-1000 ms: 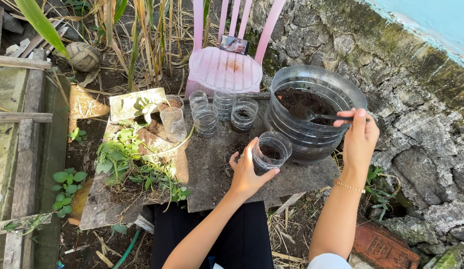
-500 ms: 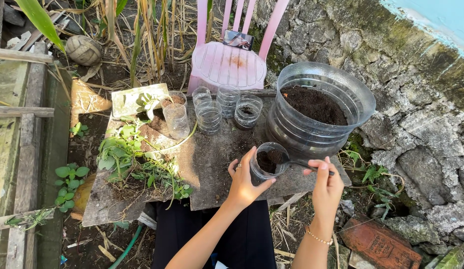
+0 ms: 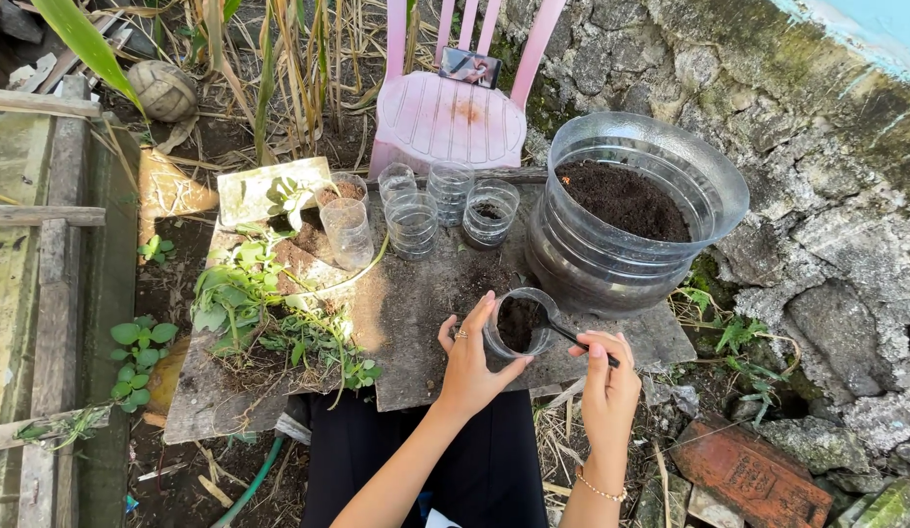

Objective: Planting seedlings into plastic cups using soil and a spoon.

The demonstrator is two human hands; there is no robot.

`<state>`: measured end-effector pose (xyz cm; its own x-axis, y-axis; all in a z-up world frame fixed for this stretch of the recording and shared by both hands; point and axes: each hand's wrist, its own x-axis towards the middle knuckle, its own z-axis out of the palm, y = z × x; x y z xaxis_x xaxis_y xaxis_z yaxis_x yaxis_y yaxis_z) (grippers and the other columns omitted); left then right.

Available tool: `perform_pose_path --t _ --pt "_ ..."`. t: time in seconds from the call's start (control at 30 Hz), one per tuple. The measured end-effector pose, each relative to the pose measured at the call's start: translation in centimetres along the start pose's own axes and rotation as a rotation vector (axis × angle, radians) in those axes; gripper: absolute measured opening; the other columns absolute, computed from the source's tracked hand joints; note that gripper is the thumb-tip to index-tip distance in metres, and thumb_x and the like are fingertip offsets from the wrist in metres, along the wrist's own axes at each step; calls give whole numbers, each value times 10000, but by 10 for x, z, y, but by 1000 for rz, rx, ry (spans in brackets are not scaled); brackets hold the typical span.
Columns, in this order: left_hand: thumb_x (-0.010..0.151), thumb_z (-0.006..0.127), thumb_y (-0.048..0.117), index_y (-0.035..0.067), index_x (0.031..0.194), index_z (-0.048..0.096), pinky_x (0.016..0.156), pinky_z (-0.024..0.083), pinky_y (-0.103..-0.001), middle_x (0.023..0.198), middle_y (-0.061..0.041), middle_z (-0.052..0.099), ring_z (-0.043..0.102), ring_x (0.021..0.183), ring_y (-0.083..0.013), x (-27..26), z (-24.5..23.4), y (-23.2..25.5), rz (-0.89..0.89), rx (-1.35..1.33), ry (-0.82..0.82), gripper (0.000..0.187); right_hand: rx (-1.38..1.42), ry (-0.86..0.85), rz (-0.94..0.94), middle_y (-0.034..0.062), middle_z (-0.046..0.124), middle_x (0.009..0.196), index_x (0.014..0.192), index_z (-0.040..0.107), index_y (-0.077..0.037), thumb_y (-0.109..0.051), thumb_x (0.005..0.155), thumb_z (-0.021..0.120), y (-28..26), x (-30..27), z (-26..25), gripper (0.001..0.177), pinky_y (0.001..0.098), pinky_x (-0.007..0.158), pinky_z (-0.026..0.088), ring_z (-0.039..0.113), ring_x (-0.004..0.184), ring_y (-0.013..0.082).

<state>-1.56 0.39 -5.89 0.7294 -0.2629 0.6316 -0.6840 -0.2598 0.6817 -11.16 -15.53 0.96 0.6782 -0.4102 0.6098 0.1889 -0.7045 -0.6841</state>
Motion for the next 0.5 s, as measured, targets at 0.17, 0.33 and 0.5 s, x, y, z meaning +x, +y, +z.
perform_pose_path --t 0.17,0.33,0.5 --pt "784 881 419 73 1533 305 1196 123 -536 1605 -146 425 449 1460 -264 4 -8 -10 -1 21 3 1006 233 57 139 62 728 891 1108 669 -16 -179 1115 504 25 -11 22 232 392 1210 348 647 874 95" --pt "785 878 422 61 1527 312 1197 129 -529 1609 -140 427 482 1433 -249 8 -18 -22 44 63 25 1001 361 102 262 39 714 904 1098 673 -22 -215 1106 508 23 -12 38 254 242 925 463 654 867 56" --pt "782 895 409 66 1521 326 1190 94 -536 1601 -139 432 478 1438 -255 8 -28 -32 40 81 2 994 369 189 410 78 740 904 1107 688 -15 -246 1126 514 26 -14 48 291 227 636 315 445 690 57"
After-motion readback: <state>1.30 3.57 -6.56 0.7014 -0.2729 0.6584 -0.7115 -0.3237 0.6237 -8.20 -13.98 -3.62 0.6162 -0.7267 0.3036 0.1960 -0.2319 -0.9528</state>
